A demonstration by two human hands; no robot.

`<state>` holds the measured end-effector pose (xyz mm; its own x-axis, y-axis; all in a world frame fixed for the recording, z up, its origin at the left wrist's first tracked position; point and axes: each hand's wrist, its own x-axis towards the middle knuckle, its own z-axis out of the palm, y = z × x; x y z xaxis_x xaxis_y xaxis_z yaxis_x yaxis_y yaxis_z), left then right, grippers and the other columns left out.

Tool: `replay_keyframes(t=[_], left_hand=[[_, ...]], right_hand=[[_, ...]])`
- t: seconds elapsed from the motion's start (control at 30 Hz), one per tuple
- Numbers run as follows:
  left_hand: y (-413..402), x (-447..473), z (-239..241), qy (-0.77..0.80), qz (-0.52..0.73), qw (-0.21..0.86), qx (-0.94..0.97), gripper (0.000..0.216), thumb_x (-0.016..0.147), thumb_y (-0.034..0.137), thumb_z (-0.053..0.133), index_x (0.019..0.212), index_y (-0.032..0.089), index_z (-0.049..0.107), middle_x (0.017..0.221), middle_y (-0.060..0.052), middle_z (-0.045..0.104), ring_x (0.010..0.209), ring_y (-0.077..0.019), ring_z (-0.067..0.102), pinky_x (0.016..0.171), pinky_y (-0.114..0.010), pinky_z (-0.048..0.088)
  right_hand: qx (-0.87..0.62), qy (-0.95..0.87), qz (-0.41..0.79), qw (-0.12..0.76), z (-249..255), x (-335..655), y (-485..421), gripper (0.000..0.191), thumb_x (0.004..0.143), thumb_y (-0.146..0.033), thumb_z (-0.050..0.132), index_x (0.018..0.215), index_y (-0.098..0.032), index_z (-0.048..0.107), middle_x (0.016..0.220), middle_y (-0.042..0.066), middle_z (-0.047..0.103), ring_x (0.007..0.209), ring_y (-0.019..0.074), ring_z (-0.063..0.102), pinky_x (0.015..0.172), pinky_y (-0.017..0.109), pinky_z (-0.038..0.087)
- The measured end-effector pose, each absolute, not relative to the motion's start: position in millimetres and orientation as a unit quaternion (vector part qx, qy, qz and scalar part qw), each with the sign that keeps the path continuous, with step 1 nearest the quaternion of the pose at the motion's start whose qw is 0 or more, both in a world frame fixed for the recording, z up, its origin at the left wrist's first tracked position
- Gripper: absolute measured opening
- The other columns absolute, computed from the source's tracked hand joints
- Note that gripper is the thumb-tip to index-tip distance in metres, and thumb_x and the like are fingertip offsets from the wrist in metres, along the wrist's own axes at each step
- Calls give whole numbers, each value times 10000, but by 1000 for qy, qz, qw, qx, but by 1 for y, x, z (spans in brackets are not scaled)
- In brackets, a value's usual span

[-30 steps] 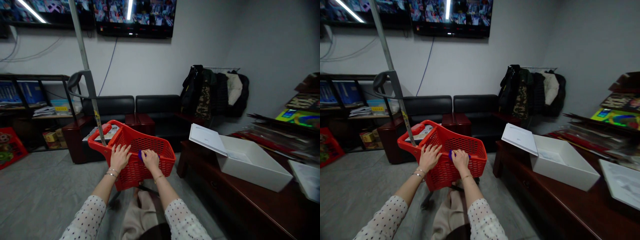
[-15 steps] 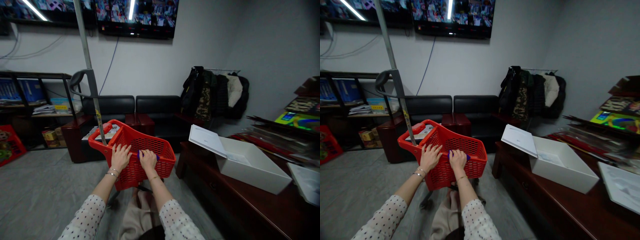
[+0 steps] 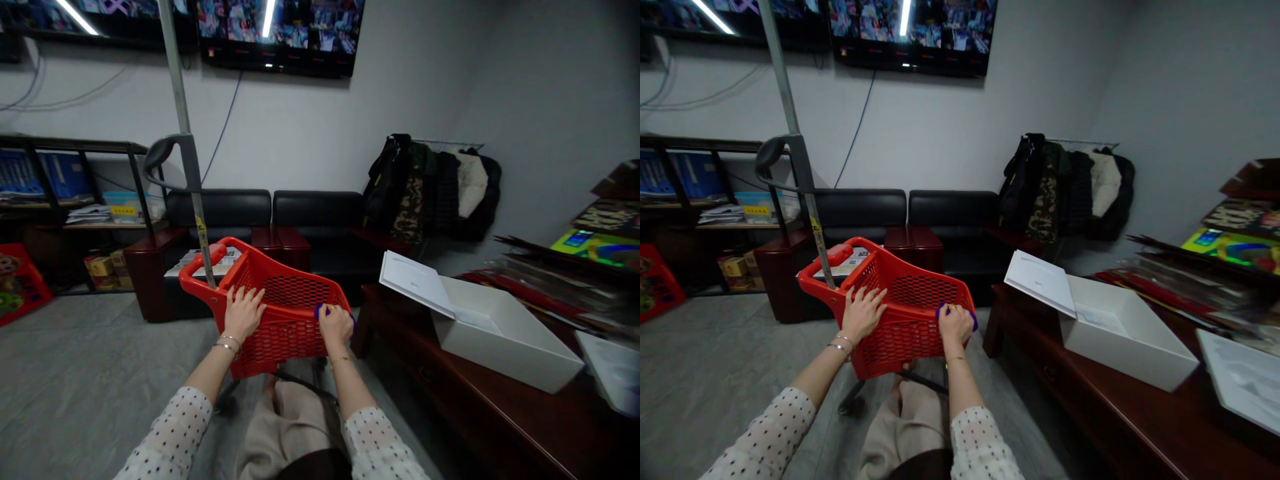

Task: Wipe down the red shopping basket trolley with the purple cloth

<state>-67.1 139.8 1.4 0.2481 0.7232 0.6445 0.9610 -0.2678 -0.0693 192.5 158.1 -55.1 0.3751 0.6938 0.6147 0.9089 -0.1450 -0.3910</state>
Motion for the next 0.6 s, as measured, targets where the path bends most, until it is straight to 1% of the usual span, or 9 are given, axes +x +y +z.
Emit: replay_keyframes(t=[0.13,0.23,0.3,0.37,0.5,0.6], left_hand=[[142,-69,1,-557,-254,237,-754,463,961,436,393,1366,298,569,1316,-71,648,1285,-328,479,1155,-560,173],[142,-72,1,-554,-248,236,-759,466,963,433,392,1373,291,562,1323,-77,643,1285,-323,482,1153,-549,186],[141,-73,1,-553,-242,237,-761,469,967,434,386,1378,287,557,1330,-80,638,1285,-322,484,1152,-545,189],[140,-73,1,-555,-243,237,-760,473,969,438,383,1382,283,552,1333,-84,635,1288,-324,481,1151,-549,186],[139,-70,1,-555,-253,231,-758,474,969,448,380,1373,280,562,1321,-86,642,1290,-328,477,1154,-551,178],[139,-68,0,-555,-265,225,-756,469,967,448,381,1368,291,567,1319,-76,645,1298,-327,469,1159,-550,168]], right_hand=[[-657,-634,-145,381,-43,117,159,338,967,-381,468,949,-209,758,880,76,713,822,173,596,767,282,350],[-614,-673,-120,393,-38,93,159,334,988,-407,449,1014,-252,744,917,47,718,843,159,597,786,264,348],[-599,-688,-109,396,-41,108,158,331,994,-394,443,1007,-258,744,932,33,723,847,147,597,791,249,345],[-601,-687,-107,394,-49,143,158,331,990,-379,449,974,-243,750,929,31,726,851,144,598,796,241,344],[-678,-615,-112,387,-66,220,160,327,961,-335,469,895,-199,759,941,47,734,825,159,599,779,255,349],[-732,-549,-124,384,-68,231,160,330,944,-323,469,903,-178,763,945,71,735,800,178,593,754,279,345]])
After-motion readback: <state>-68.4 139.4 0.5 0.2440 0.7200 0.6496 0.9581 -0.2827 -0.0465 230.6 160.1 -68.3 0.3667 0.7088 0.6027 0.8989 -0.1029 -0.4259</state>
